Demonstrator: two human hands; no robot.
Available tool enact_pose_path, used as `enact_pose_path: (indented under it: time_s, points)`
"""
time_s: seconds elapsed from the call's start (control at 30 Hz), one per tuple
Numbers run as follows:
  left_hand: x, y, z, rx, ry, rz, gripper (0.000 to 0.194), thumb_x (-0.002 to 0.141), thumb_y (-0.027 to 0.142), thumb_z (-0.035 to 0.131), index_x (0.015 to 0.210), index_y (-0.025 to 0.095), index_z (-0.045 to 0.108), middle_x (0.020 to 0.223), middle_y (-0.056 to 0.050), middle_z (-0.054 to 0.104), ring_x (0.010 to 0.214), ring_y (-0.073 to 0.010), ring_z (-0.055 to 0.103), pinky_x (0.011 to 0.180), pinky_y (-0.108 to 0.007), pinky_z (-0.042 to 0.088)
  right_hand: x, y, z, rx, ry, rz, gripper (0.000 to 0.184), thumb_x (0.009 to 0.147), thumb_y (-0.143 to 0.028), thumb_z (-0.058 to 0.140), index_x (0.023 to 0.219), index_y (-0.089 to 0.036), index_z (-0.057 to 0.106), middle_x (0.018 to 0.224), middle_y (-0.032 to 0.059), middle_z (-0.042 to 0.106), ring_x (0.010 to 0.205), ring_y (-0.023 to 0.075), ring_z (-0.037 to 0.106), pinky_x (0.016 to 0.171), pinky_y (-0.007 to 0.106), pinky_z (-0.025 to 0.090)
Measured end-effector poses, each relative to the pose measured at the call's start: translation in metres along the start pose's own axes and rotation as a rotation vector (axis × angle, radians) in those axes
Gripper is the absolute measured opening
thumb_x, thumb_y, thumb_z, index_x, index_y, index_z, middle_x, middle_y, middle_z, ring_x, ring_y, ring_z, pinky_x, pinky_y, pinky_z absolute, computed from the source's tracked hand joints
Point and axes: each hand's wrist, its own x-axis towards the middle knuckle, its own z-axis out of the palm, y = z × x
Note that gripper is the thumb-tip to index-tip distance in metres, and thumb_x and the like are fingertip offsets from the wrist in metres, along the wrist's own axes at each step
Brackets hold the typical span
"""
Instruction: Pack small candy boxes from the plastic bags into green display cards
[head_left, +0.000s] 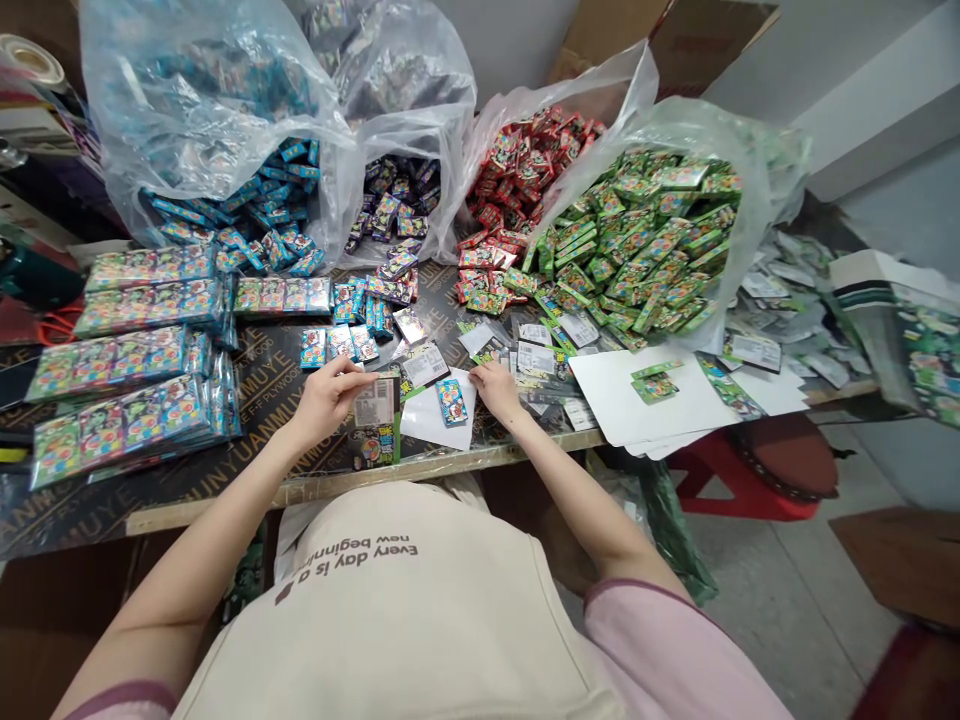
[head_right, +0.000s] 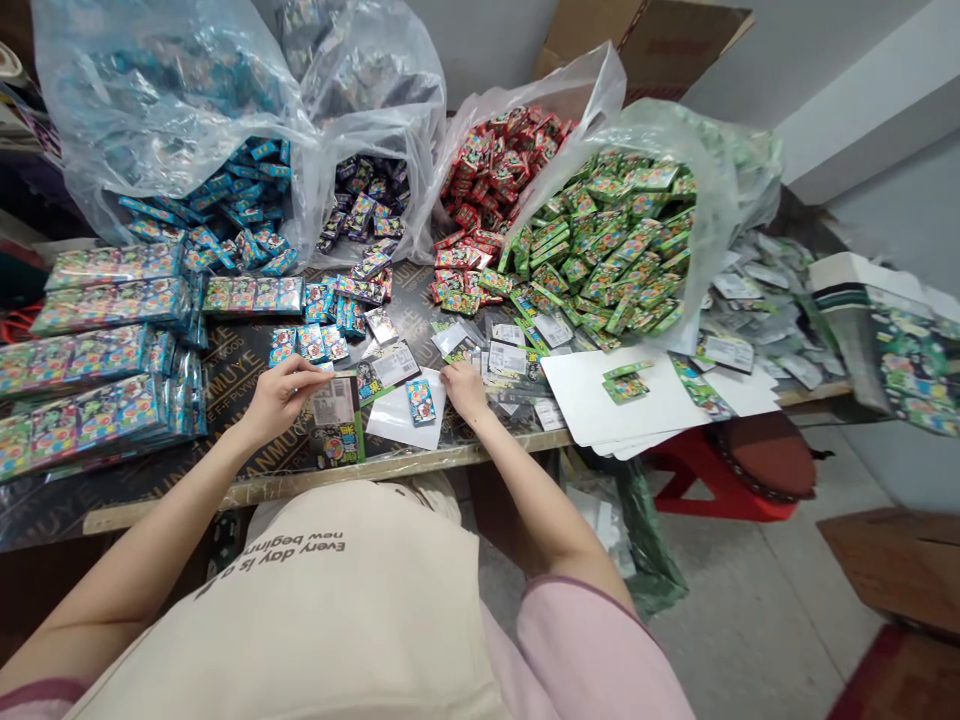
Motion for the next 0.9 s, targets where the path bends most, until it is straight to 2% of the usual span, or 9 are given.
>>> enact_pose_path:
  time_s: [0.17,0.3,0.37,0.47,0.57,0.63,0.7,0.77,0.9]
  points:
    - [0.001,0.002,0.001,-0.014,0.004,-0.026,0.022,0.088,0.022,0.053,0.096,0.024,0.074,0.081,-0.004,0.062,0.073,-0.0145,0.059,0.066,-0.026,0.047,-0.010,-0.001,0.006,-0.004,0.018,-0.011,0.025,0.085,-0.010,0.039,0.078,-0.018,0.061,0.084,0.0128,0.064,0.085,0.0263,0.056,0.079,0.039,0.041]
    - [0.003,0.006,0.003,-0.068,0.030,-0.079,0.018,0.086,0.022,0.056,0.088,0.023,0.073,0.078,-0.005,0.065,0.072,-0.0157,0.061,0.067,-0.027,0.046,0.004,0.002,-0.006,0.196,0.088,0.210,0.013,0.083,-0.015,0.043,0.079,-0.019,0.054,0.076,0.0097,0.062,0.073,0.0241,0.055,0.072,0.036,0.041]
    - [0.004,0.008,0.002,-0.083,0.049,-0.122,0.014,0.084,0.022,0.059,0.084,0.022,0.072,0.077,-0.005,0.067,0.072,-0.0168,0.062,0.068,-0.027,0.046,0.017,-0.008,-0.017,0.304,0.134,0.246,0.009,0.081,-0.017,0.045,0.075,-0.021,0.051,0.076,0.0087,0.061,0.074,0.0230,0.055,0.073,0.036,0.041]
    - [0.003,0.010,0.001,-0.093,0.077,-0.172,0.009,0.081,0.024,0.063,0.079,0.022,0.071,0.076,-0.005,0.069,0.072,-0.0177,0.063,0.069,-0.028,0.046,0.032,-0.049,-0.037,0.535,0.153,0.106,0.009,0.082,-0.024,0.049,0.074,-0.021,0.051,0.079,0.0057,0.061,0.078,0.0206,0.054,0.074,0.033,0.042]
    - [0.001,0.011,-0.001,-0.110,0.091,-0.179,0.008,0.080,0.025,0.064,0.076,0.022,0.070,0.075,-0.005,0.069,0.072,-0.0178,0.063,0.069,-0.028,0.046,0.045,-0.097,-0.056,0.806,0.031,-0.117,0.014,0.084,-0.034,0.053,0.078,-0.021,0.056,0.080,0.0017,0.060,0.077,0.0177,0.054,0.071,0.029,0.043]
    - [-0.001,0.010,-0.001,-0.108,0.096,-0.161,0.008,0.081,0.024,0.063,0.076,0.022,0.070,0.075,-0.005,0.069,0.071,-0.0177,0.063,0.069,-0.028,0.046,0.054,-0.111,-0.065,0.773,0.016,-0.199,0.013,0.083,-0.034,0.057,0.079,-0.021,0.060,0.081,0.0015,0.060,0.077,0.0171,0.053,0.072,0.029,0.043]
    - [-0.002,0.010,0.000,-0.102,0.110,-0.133,0.009,0.081,0.023,0.062,0.076,0.022,0.069,0.076,-0.005,0.069,0.071,-0.0175,0.063,0.069,-0.028,0.046,0.062,-0.101,-0.067,0.568,0.062,-0.173,0.007,0.080,-0.026,0.062,0.081,-0.020,0.065,0.084,0.0034,0.060,0.079,0.0182,0.053,0.076,0.031,0.043]
    - [-0.003,0.009,0.001,-0.095,0.130,-0.105,0.009,0.082,0.021,0.061,0.077,0.021,0.069,0.077,-0.005,0.069,0.072,-0.0172,0.064,0.069,-0.028,0.047,0.064,-0.074,-0.061,0.308,0.072,-0.064,0.009,0.076,-0.017,0.064,0.083,-0.018,0.068,0.088,0.0069,0.060,0.084,0.0210,0.054,0.081,0.034,0.041]
    - [-0.003,0.007,0.005,-0.071,0.149,-0.063,0.011,0.082,0.019,0.059,0.077,0.021,0.069,0.076,-0.004,0.069,0.072,-0.0164,0.064,0.068,-0.027,0.048,0.041,-0.016,-0.035,0.004,-0.080,0.117,0.010,0.076,-0.014,0.063,0.083,-0.015,0.071,0.086,0.0103,0.061,0.088,0.0243,0.055,0.081,0.035,0.041]
